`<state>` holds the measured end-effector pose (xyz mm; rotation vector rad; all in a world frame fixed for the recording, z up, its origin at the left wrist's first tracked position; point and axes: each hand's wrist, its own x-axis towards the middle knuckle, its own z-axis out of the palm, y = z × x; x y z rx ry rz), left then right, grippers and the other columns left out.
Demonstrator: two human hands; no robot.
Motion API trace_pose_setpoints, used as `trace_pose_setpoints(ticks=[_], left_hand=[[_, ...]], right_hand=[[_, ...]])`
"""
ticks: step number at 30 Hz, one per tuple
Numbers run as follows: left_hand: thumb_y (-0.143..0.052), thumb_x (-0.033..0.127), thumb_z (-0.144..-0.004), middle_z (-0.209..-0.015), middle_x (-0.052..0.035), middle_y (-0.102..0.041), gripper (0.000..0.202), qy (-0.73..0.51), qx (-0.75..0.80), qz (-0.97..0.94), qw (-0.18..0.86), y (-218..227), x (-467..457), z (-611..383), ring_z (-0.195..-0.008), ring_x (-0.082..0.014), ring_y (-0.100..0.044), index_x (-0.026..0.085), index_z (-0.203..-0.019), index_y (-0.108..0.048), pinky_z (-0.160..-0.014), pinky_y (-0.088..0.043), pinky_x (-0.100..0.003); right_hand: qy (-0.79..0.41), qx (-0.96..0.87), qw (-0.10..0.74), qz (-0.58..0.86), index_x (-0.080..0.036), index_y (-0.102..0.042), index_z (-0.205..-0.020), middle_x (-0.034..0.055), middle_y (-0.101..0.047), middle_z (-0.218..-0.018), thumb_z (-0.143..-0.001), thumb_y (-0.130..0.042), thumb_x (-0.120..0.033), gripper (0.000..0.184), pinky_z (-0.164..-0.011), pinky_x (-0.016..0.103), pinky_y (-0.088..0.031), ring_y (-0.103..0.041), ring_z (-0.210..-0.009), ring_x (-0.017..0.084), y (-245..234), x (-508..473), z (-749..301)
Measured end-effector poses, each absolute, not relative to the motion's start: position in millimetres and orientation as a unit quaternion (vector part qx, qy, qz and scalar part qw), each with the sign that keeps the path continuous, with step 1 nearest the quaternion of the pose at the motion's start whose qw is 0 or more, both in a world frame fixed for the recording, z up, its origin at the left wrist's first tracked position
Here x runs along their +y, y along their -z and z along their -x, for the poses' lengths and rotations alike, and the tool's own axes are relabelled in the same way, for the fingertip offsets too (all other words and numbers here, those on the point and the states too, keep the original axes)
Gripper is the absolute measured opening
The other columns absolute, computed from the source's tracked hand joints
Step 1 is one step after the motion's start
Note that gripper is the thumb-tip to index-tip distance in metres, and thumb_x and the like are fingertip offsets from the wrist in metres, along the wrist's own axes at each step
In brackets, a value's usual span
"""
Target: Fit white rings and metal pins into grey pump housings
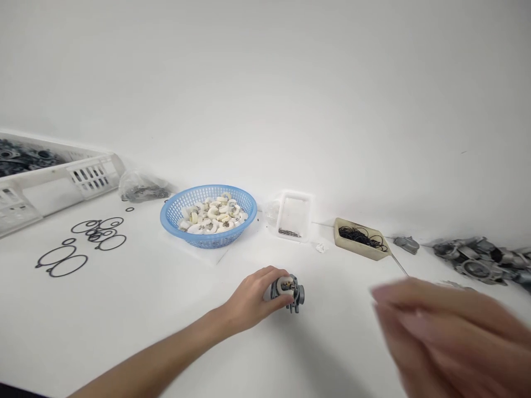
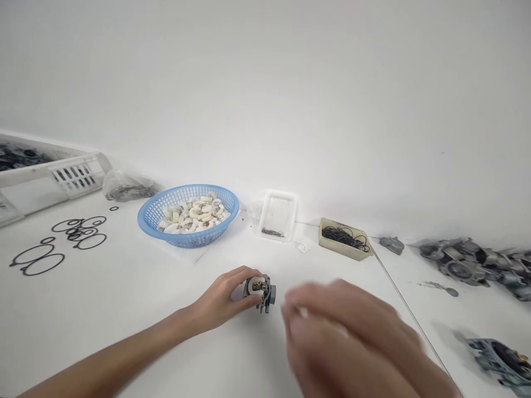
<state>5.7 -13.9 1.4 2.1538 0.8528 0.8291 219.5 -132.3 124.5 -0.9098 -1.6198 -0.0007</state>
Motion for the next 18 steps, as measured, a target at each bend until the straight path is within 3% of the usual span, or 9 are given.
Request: trace_pose_setpoints(ticks=[2,3,4,6,10,18], left_hand=[[-0.069,0.045,-0.098,-0.121,-0.0053,-0.072,0.035,-0.312,0.335,-0.825,0.331,-1,-14,-6,-0.108,-0.0254,-0.069,0.027,-0.128,-0.067,-0.096,-0.054,-0.036],[-0.068,0.045,-0.098,-0.121,-0.0055,-0.072,0.036,-0.310,0.335,-0.826,0.331,-1,-13,-6,-0.107,-0.0255,-0.069,0.026,-0.128,-0.067,-0.095,-0.055,-0.036],[-0.068,0.046,-0.099,-0.121,-0.0056,-0.072,0.036,-0.309,0.334,-0.826,0.333,-1,-13,-6,-0.107,-0.0255,-0.069,0.026,-0.129,-0.066,-0.095,-0.055,-0.036],[-0.067,0.045,-0.099,-0.121,-0.0057,-0.072,0.036,-0.312,0.326,-0.827,0.335,0,-12,-6,-0.107,-0.0251,-0.070,0.027,-0.130,-0.066,-0.094,-0.055,-0.035],[-0.070,0.043,-0.098,-0.124,-0.0056,-0.071,0.036,-0.317,0.322,-0.825,0.338,2,-11,-6,-0.110,-0.0254,-0.069,0.027,-0.131,-0.066,-0.097,-0.054,-0.035],[-0.066,0.042,-0.101,-0.118,-0.0041,-0.071,0.034,-0.303,0.320,-0.832,0.337,-2,-13,-6,-0.103,-0.0231,-0.068,0.028,-0.132,-0.066,-0.092,-0.054,-0.034]], right_hand=[[-0.035,-0.711,0.606,0.356,-0.026,-0.075,-0.094,0.0014,-0.074,-0.084,-0.082,-0.078,-0.008,0.021,-0.062,0.034,-0.059,-0.071,-0.073,0.022,-111,-103,-210],[-0.118,-0.685,0.603,0.392,-0.023,-0.073,-0.091,0.0032,-0.072,-0.083,-0.090,-0.074,-0.016,0.007,-0.057,0.032,-0.055,-0.065,-0.064,0.018,-99,-89,-208],[-0.217,-0.642,0.589,0.440,-0.021,-0.070,-0.090,0.0029,-0.070,-0.081,-0.094,-0.072,-0.026,0.006,-0.050,0.029,-0.048,-0.056,-0.054,0.013,-85,-76,-207],[-0.346,-0.551,0.569,0.502,-0.019,-0.069,-0.088,0.0030,-0.067,-0.084,-0.089,-0.078,-0.040,0.023,-0.047,0.026,-0.040,-0.046,-0.050,0.009,-58,-57,-211],[-0.410,-0.481,0.546,0.551,-0.017,-0.073,-0.090,0.0045,-0.068,-0.085,-0.072,-0.090,-0.052,0.043,-0.049,0.024,-0.029,-0.038,-0.053,0.008,-30,-44,-222],[-0.424,-0.500,0.509,0.558,-0.017,-0.075,-0.084,0.0028,-0.065,-0.079,-0.072,-0.088,-0.057,0.044,-0.051,0.025,-0.027,-0.036,-0.053,0.008,-21,-44,-216]])
